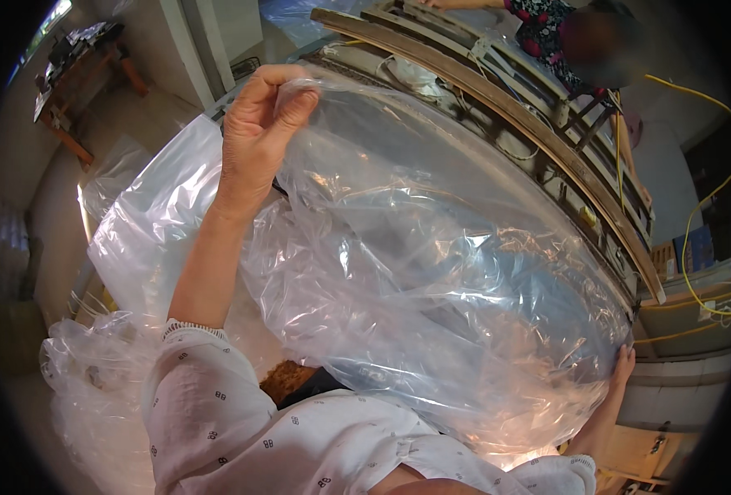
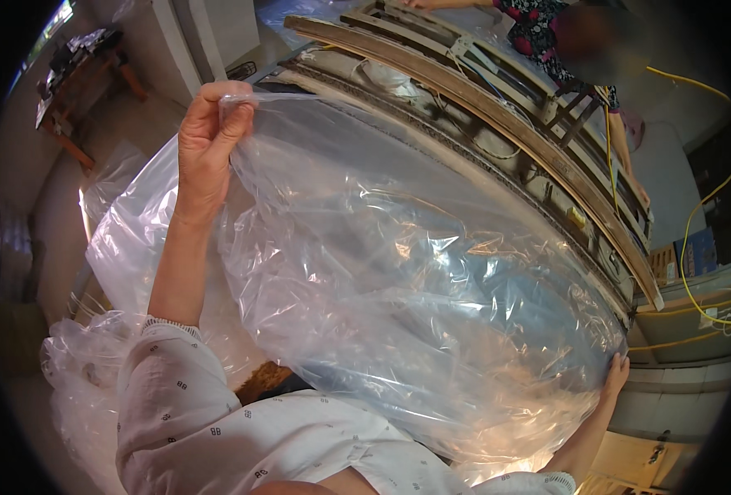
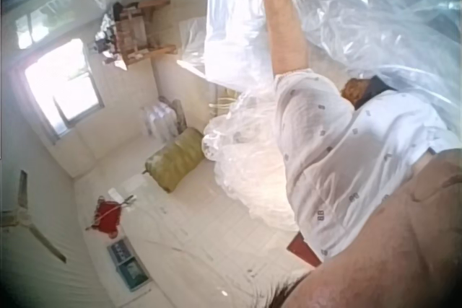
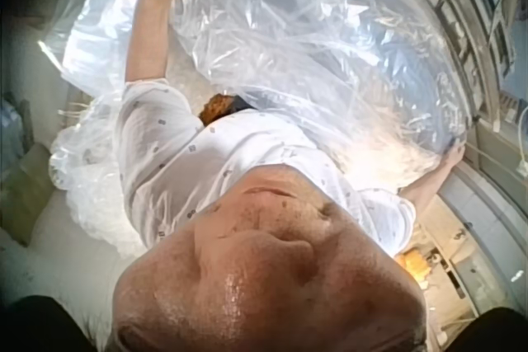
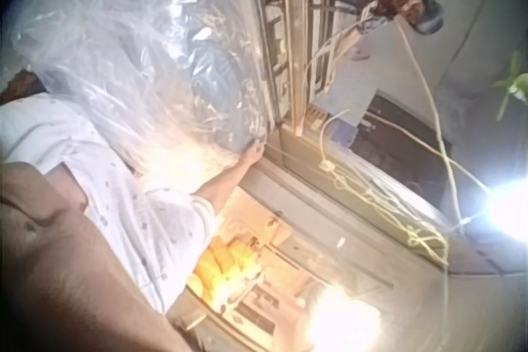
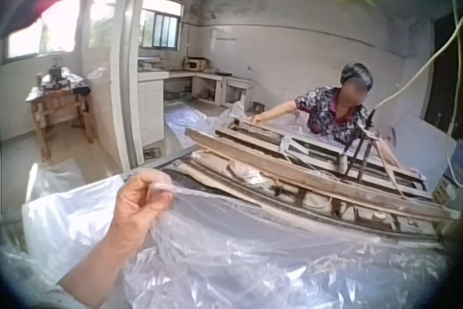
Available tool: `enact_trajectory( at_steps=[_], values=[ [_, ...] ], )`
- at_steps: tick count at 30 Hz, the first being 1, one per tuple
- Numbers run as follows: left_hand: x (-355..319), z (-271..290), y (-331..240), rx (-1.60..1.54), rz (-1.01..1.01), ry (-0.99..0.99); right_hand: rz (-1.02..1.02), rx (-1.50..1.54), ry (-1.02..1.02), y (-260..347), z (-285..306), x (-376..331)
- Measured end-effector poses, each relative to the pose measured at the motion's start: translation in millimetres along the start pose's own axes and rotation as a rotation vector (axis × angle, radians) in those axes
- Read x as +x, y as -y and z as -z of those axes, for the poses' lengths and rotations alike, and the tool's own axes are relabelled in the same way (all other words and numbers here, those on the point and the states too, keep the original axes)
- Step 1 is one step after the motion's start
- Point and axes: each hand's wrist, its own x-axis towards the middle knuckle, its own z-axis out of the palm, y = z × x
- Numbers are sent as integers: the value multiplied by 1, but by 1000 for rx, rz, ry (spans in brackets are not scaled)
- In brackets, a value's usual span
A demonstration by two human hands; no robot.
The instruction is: Wrapping a large piece of foam or a mattress into a protective plastic bag.
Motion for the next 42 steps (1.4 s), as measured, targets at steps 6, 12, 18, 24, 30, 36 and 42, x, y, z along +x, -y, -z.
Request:
enact_trajectory(
  at_steps=[6,12,18,24,30,36,42],
  values=[
    [0,-8,-16,53,46,-11,-19,0,-49,18,-9,-13],
    [22,-3,0,146,164,-190,21,-130,-108,8,5,-15],
    [116,163,59,554,297,-170,60,104,239,125,-63,-43],
    [163,116,72,1961,313,-43,102,479,535,210,-61,-132],
    [1,-226,8,620,309,802,125,506,537,201,-57,-144],
    [-117,-377,-12,210,-5,1050,301,483,539,211,-36,-152],
    [-141,-332,0,117,298,815,398,-414,329,113,15,-145]
  ],
)
